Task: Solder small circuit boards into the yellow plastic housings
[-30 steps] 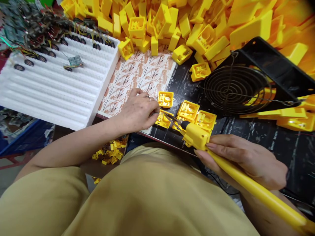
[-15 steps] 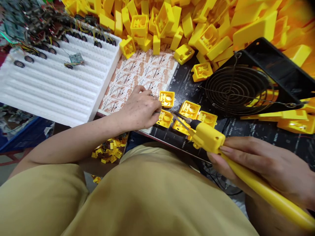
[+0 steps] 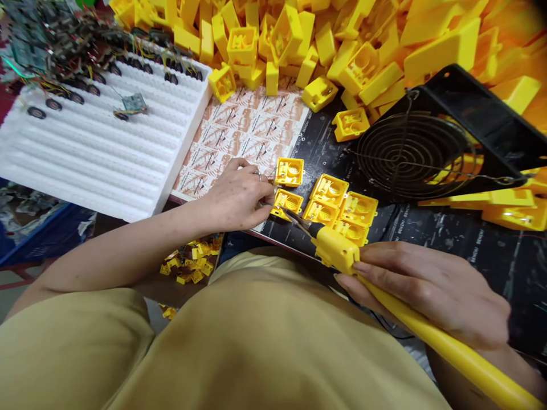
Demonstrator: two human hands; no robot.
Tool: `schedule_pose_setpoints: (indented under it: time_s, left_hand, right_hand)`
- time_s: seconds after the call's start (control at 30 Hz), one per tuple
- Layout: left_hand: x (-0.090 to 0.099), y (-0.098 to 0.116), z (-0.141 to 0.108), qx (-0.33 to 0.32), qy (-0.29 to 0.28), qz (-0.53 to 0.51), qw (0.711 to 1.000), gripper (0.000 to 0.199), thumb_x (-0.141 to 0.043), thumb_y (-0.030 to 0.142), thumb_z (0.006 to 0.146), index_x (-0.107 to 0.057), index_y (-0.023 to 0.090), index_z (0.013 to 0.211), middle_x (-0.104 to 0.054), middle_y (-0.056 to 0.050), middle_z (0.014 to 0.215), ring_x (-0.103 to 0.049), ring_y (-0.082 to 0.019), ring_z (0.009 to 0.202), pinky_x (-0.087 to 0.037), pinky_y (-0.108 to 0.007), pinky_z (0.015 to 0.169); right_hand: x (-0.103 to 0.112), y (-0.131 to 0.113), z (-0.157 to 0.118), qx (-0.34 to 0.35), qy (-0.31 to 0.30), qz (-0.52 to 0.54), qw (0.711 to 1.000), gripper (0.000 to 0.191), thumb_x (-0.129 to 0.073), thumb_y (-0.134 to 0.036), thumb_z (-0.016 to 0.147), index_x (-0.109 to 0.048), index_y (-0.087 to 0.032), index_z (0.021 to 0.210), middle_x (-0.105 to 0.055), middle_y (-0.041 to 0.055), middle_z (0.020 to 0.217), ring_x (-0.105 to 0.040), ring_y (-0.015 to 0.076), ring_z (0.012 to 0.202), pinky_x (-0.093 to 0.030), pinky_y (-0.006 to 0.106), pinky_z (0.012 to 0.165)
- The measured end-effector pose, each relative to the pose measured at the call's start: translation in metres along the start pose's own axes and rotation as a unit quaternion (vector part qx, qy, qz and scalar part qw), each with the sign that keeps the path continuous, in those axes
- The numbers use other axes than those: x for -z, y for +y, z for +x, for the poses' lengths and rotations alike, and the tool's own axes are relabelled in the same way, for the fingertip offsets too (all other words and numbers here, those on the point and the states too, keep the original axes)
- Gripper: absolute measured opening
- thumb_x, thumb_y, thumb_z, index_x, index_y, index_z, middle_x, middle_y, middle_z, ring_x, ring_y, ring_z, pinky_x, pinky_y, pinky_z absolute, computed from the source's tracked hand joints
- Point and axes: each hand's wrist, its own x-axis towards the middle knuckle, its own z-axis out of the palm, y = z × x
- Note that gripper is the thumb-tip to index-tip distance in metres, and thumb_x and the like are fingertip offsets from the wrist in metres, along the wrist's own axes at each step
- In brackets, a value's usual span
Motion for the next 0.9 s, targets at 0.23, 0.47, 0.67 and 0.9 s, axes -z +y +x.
schedule_pose_setpoints:
  time_s: [0.23, 0.47, 0.67, 0.9]
  left_hand:
    - [0.005, 0.004, 0.006, 0.006, -0.025, 0.018, 1.000, 0.022, -0.049, 0.028, 0.080, -0.067, 0.019, 0.072, -0.070, -0.003, 0.072, -0.057, -0.020, 0.078, -0.033, -0.043, 0.093]
    - [0.010, 0.007, 0.010, 0.015, -0.052, 0.024, 0.998, 0.023, -0.048, 0.026, 0.079, -0.068, 0.019, 0.070, -0.069, -0.003, 0.071, -0.058, -0.020, 0.077, -0.035, -0.045, 0.092]
    - [0.008, 0.006, 0.010, 0.004, -0.048, 0.044, 0.998, 0.021, -0.050, 0.026, 0.078, -0.069, 0.019, 0.072, -0.069, -0.003, 0.070, -0.058, -0.022, 0.078, -0.036, -0.045, 0.090]
    - [0.005, 0.001, -0.005, -0.017, 0.015, 0.051, 0.998, 0.032, -0.045, 0.028, 0.091, -0.074, 0.023, 0.079, -0.074, -0.002, 0.081, -0.058, -0.023, 0.086, -0.033, -0.047, 0.092]
  right_hand:
    - [0.006, -0.012, 0.004, -0.058, -0.056, 0.019, 0.997, 0.017, -0.072, -0.017, 0.083, -0.061, -0.018, 0.096, -0.072, 0.0060, 0.083, -0.069, 0.0156, 0.078, -0.060, 0.031, 0.070]
    - [0.016, -0.007, -0.004, -0.064, -0.016, 0.011, 0.998, 0.008, -0.066, -0.024, 0.090, -0.059, -0.020, 0.093, -0.067, 0.0018, 0.079, -0.066, 0.0098, 0.075, -0.055, 0.024, 0.070]
    - [0.011, -0.007, -0.003, -0.099, -0.026, 0.001, 0.995, 0.010, -0.062, -0.027, 0.093, -0.060, -0.019, 0.088, -0.065, 0.0015, 0.074, -0.064, 0.0084, 0.072, -0.054, 0.021, 0.069]
    - [0.006, -0.005, -0.012, -0.143, 0.016, 0.020, 0.989, 0.021, -0.061, -0.032, 0.094, -0.058, -0.022, 0.112, -0.069, 0.0022, 0.079, -0.067, 0.0138, 0.071, -0.057, 0.024, 0.067]
